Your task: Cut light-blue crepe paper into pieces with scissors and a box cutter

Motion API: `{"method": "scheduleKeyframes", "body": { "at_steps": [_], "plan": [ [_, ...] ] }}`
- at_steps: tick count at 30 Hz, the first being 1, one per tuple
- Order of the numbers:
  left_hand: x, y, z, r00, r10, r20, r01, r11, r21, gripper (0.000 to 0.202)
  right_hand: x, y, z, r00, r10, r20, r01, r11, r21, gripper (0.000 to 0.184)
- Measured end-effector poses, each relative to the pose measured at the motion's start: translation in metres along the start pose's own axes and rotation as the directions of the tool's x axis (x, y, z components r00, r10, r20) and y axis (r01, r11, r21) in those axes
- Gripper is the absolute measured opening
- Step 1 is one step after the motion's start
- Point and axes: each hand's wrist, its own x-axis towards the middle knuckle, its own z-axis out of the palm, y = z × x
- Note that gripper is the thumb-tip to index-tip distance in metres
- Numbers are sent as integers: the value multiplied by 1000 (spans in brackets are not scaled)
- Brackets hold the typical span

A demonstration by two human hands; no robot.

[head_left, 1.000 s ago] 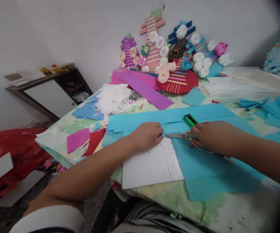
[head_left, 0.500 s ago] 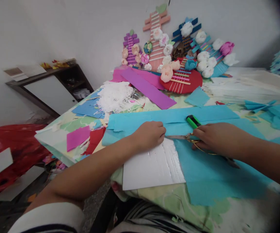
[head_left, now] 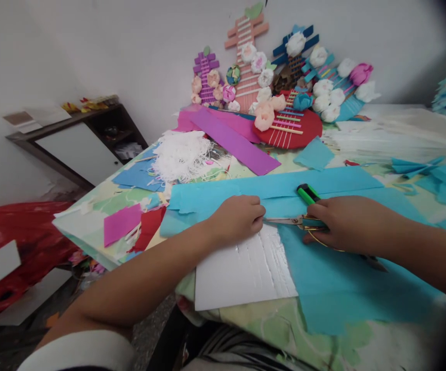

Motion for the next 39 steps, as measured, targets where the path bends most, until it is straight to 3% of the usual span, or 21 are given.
{"method": "scheduleKeyframes", "body": {
  "at_steps": [11,27,39],
  "plan": [
    [-2,1,0,997,30,-69,-33,999,-39,19,-1,-1,4,999,8,-41,-5,999,53,31],
    [-5,0,-1,992,69,-102,-80,991,-106,22,9,-5,3,993,-114,-18,113,993,-16,28],
    [-4,-5,2,986,75,-151,-101,979,-175,22,13,-18,1,991,-46,-129,41,998,-37,32]
  ]
}}
